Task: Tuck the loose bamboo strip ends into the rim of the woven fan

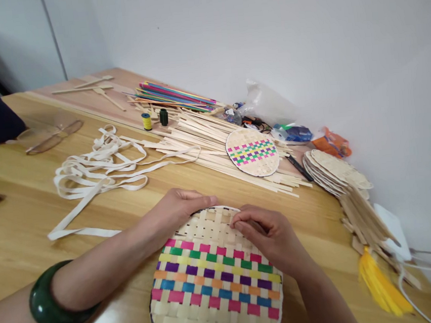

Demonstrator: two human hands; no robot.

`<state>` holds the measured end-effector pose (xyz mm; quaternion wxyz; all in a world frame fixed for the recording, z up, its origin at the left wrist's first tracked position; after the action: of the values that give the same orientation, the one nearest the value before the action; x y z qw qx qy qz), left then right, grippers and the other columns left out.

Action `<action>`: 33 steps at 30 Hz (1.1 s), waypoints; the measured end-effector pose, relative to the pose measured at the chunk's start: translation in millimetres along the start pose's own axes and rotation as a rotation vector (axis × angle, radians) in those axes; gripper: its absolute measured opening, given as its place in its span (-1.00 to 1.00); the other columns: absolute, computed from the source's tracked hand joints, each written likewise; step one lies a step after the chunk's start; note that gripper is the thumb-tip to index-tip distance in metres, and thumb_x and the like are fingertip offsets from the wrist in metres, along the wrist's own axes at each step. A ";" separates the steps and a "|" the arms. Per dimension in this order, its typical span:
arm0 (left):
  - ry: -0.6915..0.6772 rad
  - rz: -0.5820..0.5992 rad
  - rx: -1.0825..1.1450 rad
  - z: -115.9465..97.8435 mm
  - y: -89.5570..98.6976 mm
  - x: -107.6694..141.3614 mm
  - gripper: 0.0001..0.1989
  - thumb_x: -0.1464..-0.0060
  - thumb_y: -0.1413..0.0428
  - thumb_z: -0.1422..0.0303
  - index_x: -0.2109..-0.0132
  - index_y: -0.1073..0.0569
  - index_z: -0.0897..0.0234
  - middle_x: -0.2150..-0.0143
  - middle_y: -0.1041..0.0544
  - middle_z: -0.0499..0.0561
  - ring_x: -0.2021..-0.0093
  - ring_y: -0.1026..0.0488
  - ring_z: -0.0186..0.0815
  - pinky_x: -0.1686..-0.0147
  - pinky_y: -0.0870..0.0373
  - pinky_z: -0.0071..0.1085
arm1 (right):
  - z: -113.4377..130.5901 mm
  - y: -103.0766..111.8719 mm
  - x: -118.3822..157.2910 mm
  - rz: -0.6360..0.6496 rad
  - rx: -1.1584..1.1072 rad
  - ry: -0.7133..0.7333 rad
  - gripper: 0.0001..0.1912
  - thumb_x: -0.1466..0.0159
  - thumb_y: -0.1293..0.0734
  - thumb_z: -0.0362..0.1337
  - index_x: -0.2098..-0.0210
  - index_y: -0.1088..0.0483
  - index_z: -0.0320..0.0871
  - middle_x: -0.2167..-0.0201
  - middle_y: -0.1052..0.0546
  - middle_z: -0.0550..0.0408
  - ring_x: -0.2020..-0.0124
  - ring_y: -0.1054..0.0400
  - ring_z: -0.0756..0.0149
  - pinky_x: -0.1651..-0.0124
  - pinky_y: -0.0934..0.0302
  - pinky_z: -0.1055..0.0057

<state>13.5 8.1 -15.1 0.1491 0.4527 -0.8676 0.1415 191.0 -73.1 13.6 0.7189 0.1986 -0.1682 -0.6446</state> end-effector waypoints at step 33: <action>0.116 0.013 -0.080 0.1 -2.2 -2.6 -0.73 0.18 -0.29 0.18 0.38 -0.62 0.31 0.48 -0.56 -0.03 0.53 -0.32 -0.41 0.53 -0.18 -0.51 | -4.8 -5.5 -0.5 -0.035 0.001 -0.002 -0.86 -0.26 -0.29 -0.31 0.38 -0.48 -0.16 0.43 -0.52 0.11 0.43 -0.36 0.43 0.44 -0.19 0.58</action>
<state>16.7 8.8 -16.0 0.2160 0.4316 -0.8655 0.1337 188.6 -72.8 6.7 0.7073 0.2013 -0.1656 -0.6571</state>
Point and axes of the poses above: each hand's wrist, its own x-axis away from the middle knuckle, its own y-axis out of the back of the hand, z = x × y, the point moved 2 cm from there along -x, towards the middle knuckle
